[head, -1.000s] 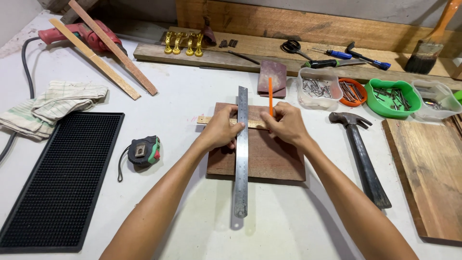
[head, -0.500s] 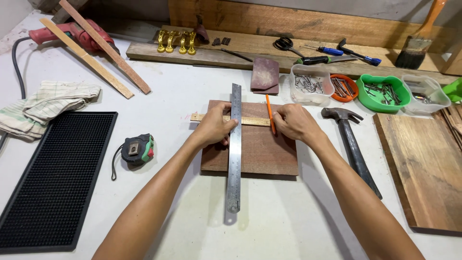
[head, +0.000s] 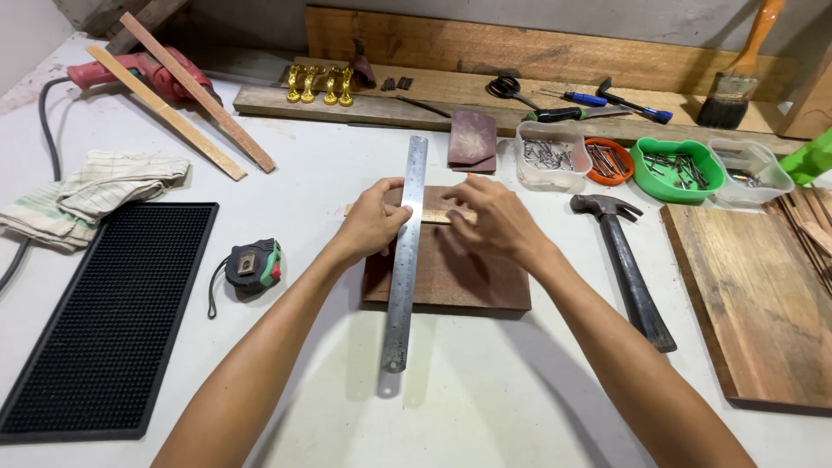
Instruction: Sand a small piece of wood and align it with a larger board.
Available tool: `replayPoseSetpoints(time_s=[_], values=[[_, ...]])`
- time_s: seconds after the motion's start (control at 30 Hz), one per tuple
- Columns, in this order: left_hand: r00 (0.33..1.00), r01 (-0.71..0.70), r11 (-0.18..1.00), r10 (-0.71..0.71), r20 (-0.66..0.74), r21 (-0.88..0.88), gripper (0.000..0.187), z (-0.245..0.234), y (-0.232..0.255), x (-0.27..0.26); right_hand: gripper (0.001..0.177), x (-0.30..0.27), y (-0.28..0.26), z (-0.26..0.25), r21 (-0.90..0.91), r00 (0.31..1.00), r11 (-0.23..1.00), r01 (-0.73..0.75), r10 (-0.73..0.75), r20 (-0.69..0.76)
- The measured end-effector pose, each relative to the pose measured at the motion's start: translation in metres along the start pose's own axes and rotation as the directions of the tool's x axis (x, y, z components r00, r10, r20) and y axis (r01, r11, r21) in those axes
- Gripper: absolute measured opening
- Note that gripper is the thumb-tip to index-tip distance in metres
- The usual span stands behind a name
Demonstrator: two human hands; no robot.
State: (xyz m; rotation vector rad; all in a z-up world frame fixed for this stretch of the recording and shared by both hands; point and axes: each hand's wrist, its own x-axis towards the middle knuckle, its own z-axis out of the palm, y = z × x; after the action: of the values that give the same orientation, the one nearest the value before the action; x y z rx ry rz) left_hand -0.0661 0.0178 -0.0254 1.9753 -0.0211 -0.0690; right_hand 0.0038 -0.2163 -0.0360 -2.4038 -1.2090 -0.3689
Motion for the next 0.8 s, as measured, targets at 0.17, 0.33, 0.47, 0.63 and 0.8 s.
replayPoseSetpoints(time_s=[0.17, 0.33, 0.47, 0.63, 0.8], values=[[0.994, 0.053, 0.999, -0.052, -0.092, 0.001, 0.056, -0.049, -0.015, -0.022, 0.058, 0.026, -0.074, 0.023, 0.051, 0.981, 0.980, 0.191, -0.192, 0.009], [0.964, 0.192, 0.925, -0.115, -0.239, 0.328, 0.053, -0.081, -0.032, -0.041, 0.058, 0.048, -0.103, 0.082, -0.019, 0.969, 0.974, 0.226, -0.223, 0.110], [0.955, 0.246, 0.879, -0.146, -0.260, 0.408, 0.054, -0.075, -0.047, -0.041, 0.063, 0.045, -0.110, 0.100, -0.084, 0.965, 0.962, 0.259, -0.254, 0.064], [0.964, 0.218, 0.846, -0.108, -0.244, 0.487, 0.057, -0.071, -0.057, -0.036, 0.059, 0.041, -0.110, 0.098, -0.063, 0.971, 0.970, 0.236, -0.233, 0.056], [0.970, 0.202, 0.762, -0.069, -0.234, 0.615, 0.035, -0.073, -0.047, -0.045, 0.057, 0.040, -0.114, 0.098, -0.011, 0.979, 0.980, 0.199, -0.198, 0.038]])
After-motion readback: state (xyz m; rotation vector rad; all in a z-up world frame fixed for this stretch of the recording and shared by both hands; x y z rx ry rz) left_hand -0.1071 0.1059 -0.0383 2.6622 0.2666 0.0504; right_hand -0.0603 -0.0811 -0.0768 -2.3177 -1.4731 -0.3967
